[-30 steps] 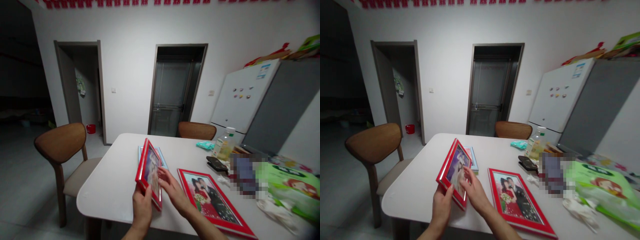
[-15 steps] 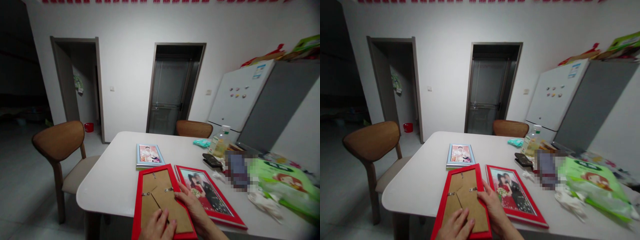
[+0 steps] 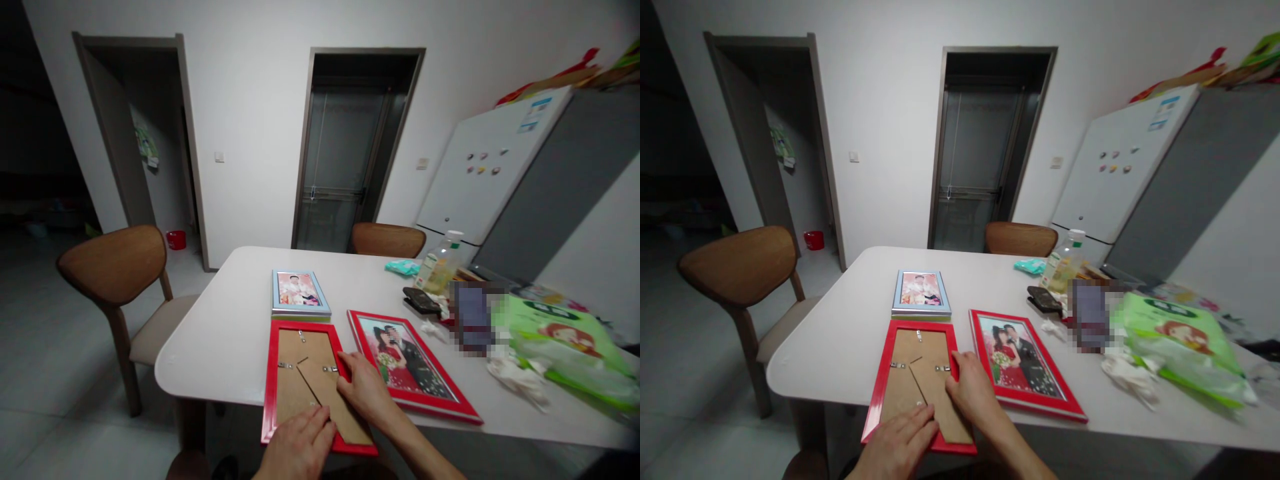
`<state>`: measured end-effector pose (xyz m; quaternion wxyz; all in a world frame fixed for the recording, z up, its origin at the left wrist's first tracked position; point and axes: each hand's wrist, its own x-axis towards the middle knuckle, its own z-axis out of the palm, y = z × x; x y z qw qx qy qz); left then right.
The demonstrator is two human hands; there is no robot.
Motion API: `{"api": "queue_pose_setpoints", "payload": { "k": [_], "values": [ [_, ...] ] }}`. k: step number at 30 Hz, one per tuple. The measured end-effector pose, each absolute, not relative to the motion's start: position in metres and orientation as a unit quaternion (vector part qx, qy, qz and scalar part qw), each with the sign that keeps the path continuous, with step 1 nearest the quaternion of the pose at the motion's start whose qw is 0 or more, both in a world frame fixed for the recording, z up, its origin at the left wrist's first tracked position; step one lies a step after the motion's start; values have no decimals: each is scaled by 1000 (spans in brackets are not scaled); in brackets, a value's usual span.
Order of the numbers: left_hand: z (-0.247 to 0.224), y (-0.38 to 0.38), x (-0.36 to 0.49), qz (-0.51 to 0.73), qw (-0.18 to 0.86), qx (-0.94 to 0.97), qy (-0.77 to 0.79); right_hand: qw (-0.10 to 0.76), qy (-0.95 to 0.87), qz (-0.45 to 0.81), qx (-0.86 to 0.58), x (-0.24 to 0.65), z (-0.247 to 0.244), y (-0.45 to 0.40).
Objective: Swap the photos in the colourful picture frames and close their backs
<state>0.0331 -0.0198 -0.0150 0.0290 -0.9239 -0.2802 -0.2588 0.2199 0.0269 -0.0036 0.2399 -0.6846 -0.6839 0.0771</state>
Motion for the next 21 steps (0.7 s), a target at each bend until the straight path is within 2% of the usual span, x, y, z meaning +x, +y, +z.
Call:
{"api": "queue_pose_setpoints", "payload": {
  "k": [4,7,17,21],
  "values": [
    [1,-14,16,-183,-105,-894,-395,251,-696,90,-667,220,3,28],
    [10,-8,7,-144,-151,-875,-436,257,-700,98,-659,218,6,33],
    [16,-6,6,-128,-183,-871,-437,282,-699,64,-654,213,-2,36],
    [14,-6,5,-133,-184,-868,-441,298,-752,134,-573,205,8,12]
  ]
}}
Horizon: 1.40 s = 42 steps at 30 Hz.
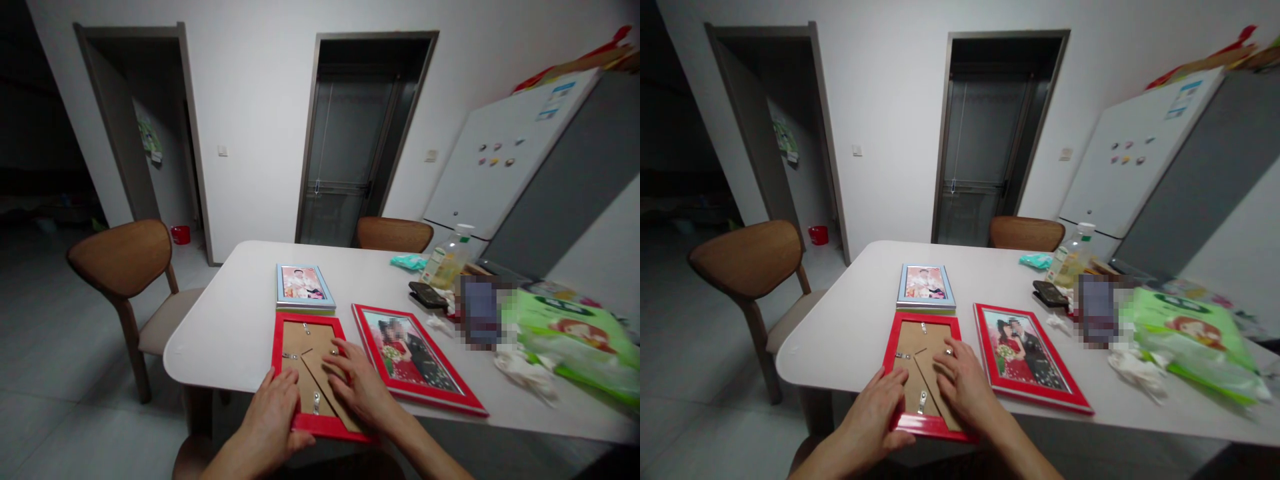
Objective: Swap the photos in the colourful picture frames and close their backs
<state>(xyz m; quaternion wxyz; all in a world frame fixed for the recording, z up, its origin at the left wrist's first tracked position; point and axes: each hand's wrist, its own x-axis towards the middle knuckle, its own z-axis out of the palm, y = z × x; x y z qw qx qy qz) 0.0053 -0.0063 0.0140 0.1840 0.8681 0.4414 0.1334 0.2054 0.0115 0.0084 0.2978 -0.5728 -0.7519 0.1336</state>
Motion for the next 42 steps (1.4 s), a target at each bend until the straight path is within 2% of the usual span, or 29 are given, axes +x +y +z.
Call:
{"api": "queue_pose_setpoints", "payload": {
  "k": [3,6,15,27,33,37,42],
  "values": [
    [15,-7,6,138,187,868,440,262,-797,227,-494,197,15,-2],
    [16,-7,7,147,196,865,438,257,-812,246,-462,189,14,-4],
    [16,-8,7,144,197,864,441,266,-810,204,-482,179,14,7],
    [18,-7,8,143,189,866,441,247,-786,73,-562,138,8,57],
    [11,-6,6,151,199,861,442,245,-759,32,-602,153,1,71],
    [11,-7,5,152,208,857,447,216,-721,-5,-658,165,-1,82],
    [15,-7,6,145,211,856,450,204,-721,2,-663,163,-1,85]
  ]
}}
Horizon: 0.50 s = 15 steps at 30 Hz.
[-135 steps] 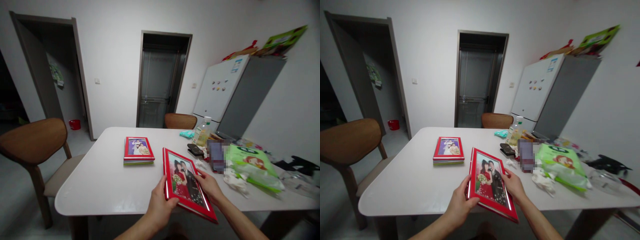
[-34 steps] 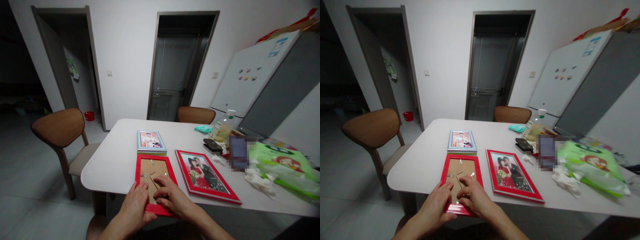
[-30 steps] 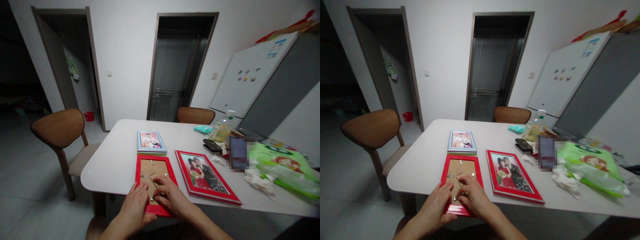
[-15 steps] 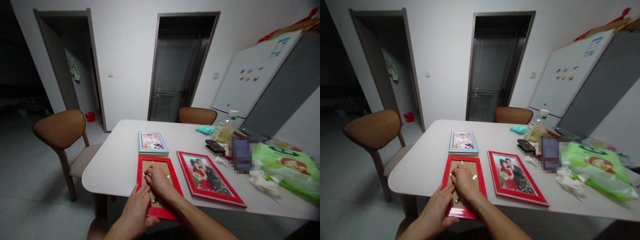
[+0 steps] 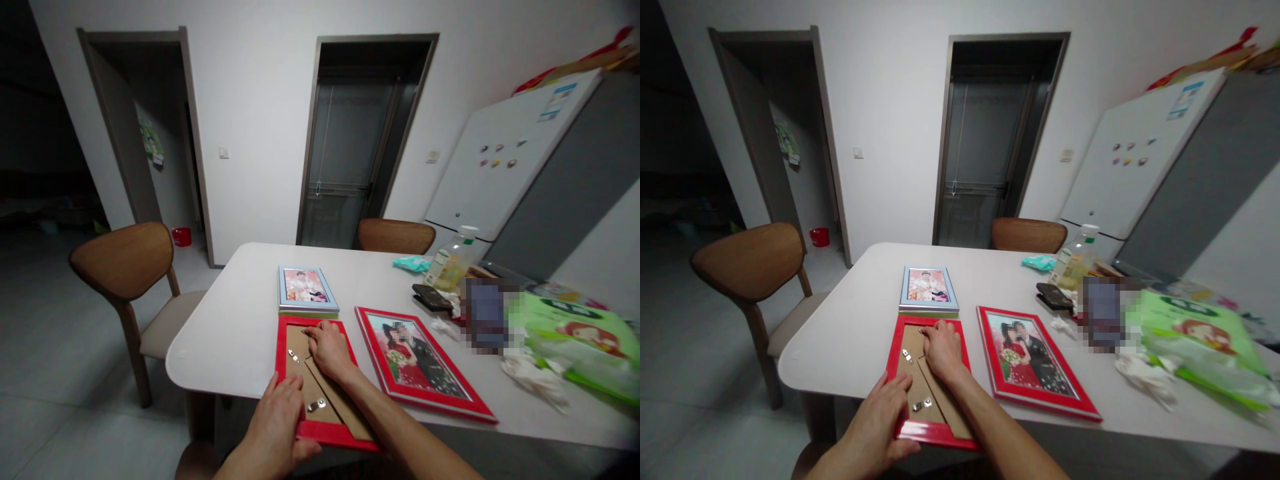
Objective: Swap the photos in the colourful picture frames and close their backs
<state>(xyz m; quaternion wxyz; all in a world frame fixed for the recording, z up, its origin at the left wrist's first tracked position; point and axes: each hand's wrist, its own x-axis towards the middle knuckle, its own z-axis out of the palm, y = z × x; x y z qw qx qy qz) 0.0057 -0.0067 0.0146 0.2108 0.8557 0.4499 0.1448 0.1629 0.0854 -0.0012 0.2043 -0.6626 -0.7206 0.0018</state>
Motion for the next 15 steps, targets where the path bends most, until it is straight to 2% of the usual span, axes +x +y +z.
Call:
{"api": "queue_pose_setpoints", "payload": {
  "k": [6,11,15],
  "values": [
    [9,-7,4,160,214,854,447,236,-740,51,-628,173,16,52],
    [11,-10,5,158,212,854,449,177,-748,112,-630,185,22,12],
    [6,-8,4,166,199,860,439,204,-734,127,-635,181,22,8]
  ]
}}
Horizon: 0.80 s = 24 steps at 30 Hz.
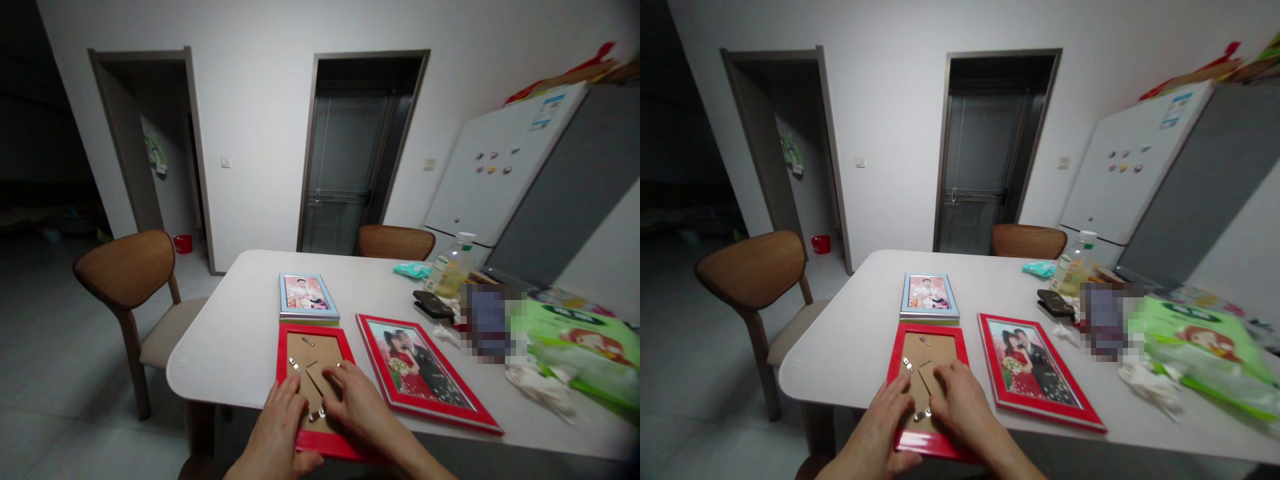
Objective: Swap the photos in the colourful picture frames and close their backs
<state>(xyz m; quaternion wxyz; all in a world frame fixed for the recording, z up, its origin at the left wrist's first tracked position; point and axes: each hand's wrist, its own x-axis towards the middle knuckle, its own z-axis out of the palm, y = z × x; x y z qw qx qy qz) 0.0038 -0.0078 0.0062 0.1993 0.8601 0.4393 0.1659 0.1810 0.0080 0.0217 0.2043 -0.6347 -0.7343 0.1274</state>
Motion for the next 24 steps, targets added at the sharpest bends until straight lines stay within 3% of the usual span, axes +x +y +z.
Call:
{"api": "queue_pose_setpoints", "payload": {
  "k": [6,13,18,21,24],
  "values": [
    [-2,-3,2,273,271,821,421,219,-722,135,-642,183,37,17],
    [12,14,-1,495,433,595,461,281,-745,125,-592,157,63,13],
    [10,31,-36,557,535,458,439,321,-750,177,-550,148,60,16],
    [7,37,-67,549,548,426,466,298,-724,129,-609,173,49,23],
    [4,44,-91,518,524,444,509,219,-689,78,-686,202,33,28]
  ]
}}
